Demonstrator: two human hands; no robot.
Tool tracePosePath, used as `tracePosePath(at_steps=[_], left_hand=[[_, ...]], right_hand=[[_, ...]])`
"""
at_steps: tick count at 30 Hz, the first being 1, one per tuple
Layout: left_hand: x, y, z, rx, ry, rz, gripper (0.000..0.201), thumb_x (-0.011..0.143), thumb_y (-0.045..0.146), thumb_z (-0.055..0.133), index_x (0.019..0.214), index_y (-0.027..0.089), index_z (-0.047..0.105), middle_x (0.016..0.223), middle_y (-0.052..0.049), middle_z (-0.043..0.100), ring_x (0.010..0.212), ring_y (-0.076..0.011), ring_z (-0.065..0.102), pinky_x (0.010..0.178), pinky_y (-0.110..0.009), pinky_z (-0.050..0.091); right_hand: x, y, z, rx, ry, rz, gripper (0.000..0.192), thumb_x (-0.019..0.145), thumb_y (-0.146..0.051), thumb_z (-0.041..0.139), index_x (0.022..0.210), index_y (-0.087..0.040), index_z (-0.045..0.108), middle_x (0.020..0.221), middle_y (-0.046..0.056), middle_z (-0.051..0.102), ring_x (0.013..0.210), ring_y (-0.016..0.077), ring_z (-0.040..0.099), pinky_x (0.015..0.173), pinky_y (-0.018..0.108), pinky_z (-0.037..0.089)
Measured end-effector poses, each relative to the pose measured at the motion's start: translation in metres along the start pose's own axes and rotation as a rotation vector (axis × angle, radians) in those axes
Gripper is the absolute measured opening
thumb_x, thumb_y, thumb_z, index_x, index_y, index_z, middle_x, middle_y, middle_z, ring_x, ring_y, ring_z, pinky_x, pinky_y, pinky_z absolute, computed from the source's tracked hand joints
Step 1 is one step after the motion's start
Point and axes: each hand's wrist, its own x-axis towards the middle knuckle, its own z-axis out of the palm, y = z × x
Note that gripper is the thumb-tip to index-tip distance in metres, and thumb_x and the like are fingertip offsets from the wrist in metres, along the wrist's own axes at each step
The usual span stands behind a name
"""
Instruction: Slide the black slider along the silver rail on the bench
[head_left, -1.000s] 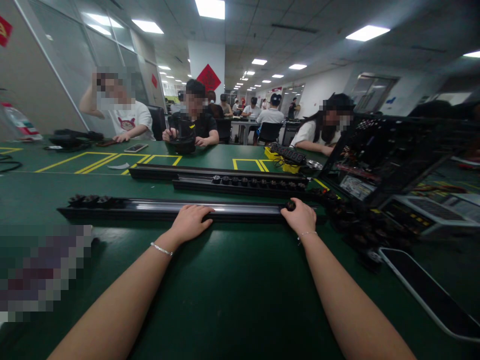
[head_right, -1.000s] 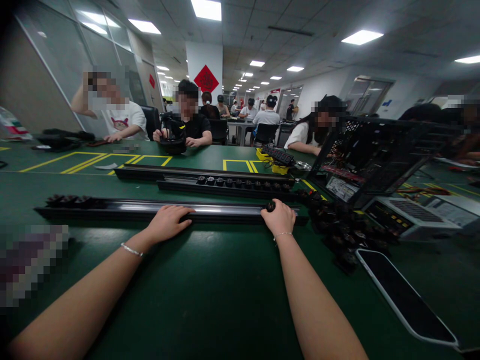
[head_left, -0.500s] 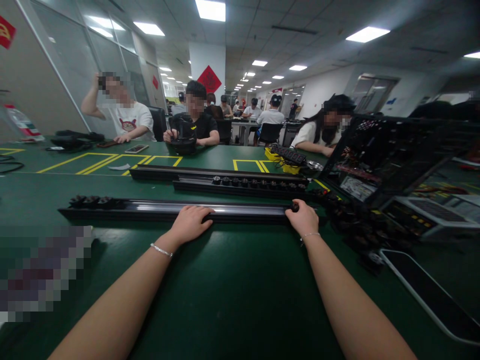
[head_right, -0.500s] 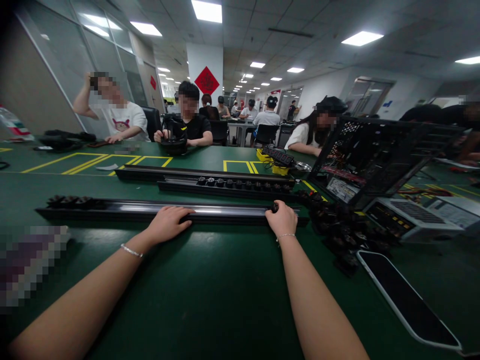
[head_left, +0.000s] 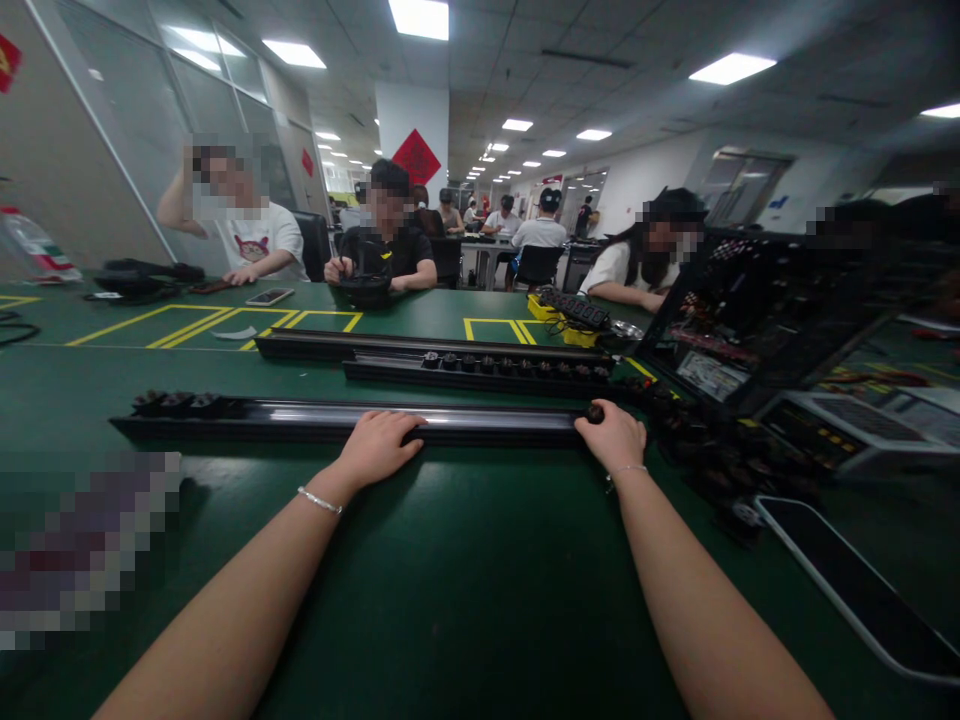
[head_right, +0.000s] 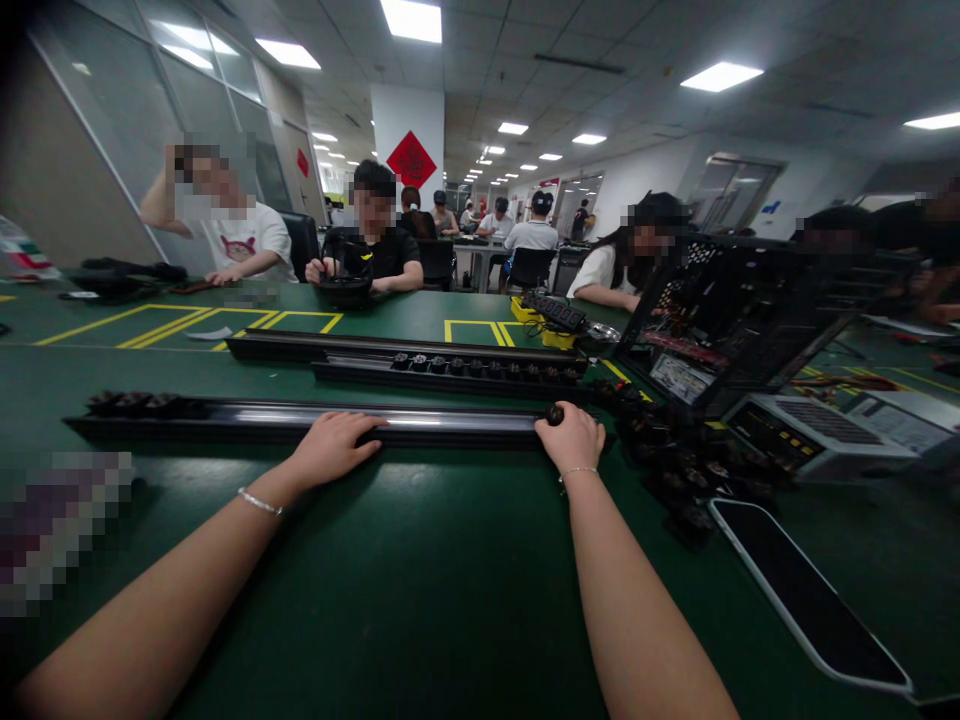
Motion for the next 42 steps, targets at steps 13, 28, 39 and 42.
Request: tracePosePath(at_steps=[13,28,39,42], left_hand=[[0.000,0.000,0.000,-0.009,0.002,0.000,0.039,0.085,0.044,0.041,0.117,0.029,0.055,0.118,-0.002,0.063,0.108,-0.0217,0.055,0.094,-0.039,0.034],[0.000,-0.001,0.002,-0.001,0.019,0.007,0.038,0.085,0.044,0.040,0.116,0.028,0.055,0.117,-0.003,0.063,0.108,-0.0216,0.054,0.094,-0.040,0.033],[0.000,-0.001,0.002,-0.012,0.015,-0.002,0.039,0.084,0.045,0.040,0.115,0.028,0.056,0.116,-0.003,0.064,0.107,-0.0224,0.055,0.094,-0.041,0.034],[0.000,-0.001,0.002,-0.003,0.021,0.004,0.038,0.085,0.044,0.040,0.115,0.028,0.056,0.115,-0.003,0.064,0.107,-0.0224,0.055,0.094,-0.040,0.034]], right_hand=[[0.001,0.011,0.000,0.001,0.003,0.075,0.055,0.070,-0.047,0.049,0.120,-0.025,0.053,0.127,0.007,0.051,0.119,0.0309,0.040,0.102,0.059,0.017],[0.006,0.021,0.002,0.010,0.037,0.106,0.056,0.066,-0.046,0.054,0.118,-0.024,0.055,0.126,0.008,0.051,0.120,0.0327,0.036,0.098,0.054,0.026],[0.009,0.026,-0.001,0.047,0.073,0.120,0.053,0.067,-0.039,0.054,0.117,-0.023,0.058,0.120,0.008,0.056,0.109,0.0289,0.049,0.093,0.043,0.037],[0.011,0.030,-0.001,0.056,0.083,0.120,0.050,0.067,-0.036,0.054,0.115,-0.020,0.058,0.119,0.009,0.056,0.108,0.0279,0.049,0.094,0.040,0.037]])
